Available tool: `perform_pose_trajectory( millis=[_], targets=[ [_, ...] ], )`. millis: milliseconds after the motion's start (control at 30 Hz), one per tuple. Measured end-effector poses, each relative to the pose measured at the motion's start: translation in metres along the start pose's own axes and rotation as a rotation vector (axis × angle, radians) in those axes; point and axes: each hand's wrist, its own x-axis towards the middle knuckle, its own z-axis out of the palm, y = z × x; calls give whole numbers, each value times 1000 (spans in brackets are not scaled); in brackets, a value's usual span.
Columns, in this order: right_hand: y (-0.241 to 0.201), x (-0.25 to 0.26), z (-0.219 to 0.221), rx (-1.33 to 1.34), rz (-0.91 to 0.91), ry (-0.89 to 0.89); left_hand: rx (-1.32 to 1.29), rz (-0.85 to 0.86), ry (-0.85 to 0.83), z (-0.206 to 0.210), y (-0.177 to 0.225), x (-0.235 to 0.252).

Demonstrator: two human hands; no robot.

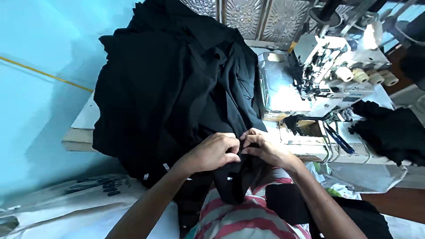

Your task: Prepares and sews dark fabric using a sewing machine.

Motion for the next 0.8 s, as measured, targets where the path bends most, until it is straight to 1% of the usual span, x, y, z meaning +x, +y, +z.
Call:
perform_pose_trajectory(
  millis=[100,167,267,400,533,633,700,800],
  targets=[
    [7,1,-5,29,-3,-39,98,-35,14,-5,10,-6],
    [8,-5,-3,30,-47,4,177,-36,79,-7,14,-12],
    [0,-22,2,-9,-140,156,270,-4,189,-5,17,-22],
    [-11,-41,10,-78,-267,365,308,88,324,0,24,-30],
    [-21,-52,20,-218,-319,610,344,156,441,3,46,-32],
    [-28,-58,21,-395,-386,779,406,203,544,6,61,-32],
    [-30,-59,22,-504,-427,875,529,175,610,9,68,-33],
    [-32,-59,23,-629,-442,966,741,77,678,17,73,-38]
  ],
)
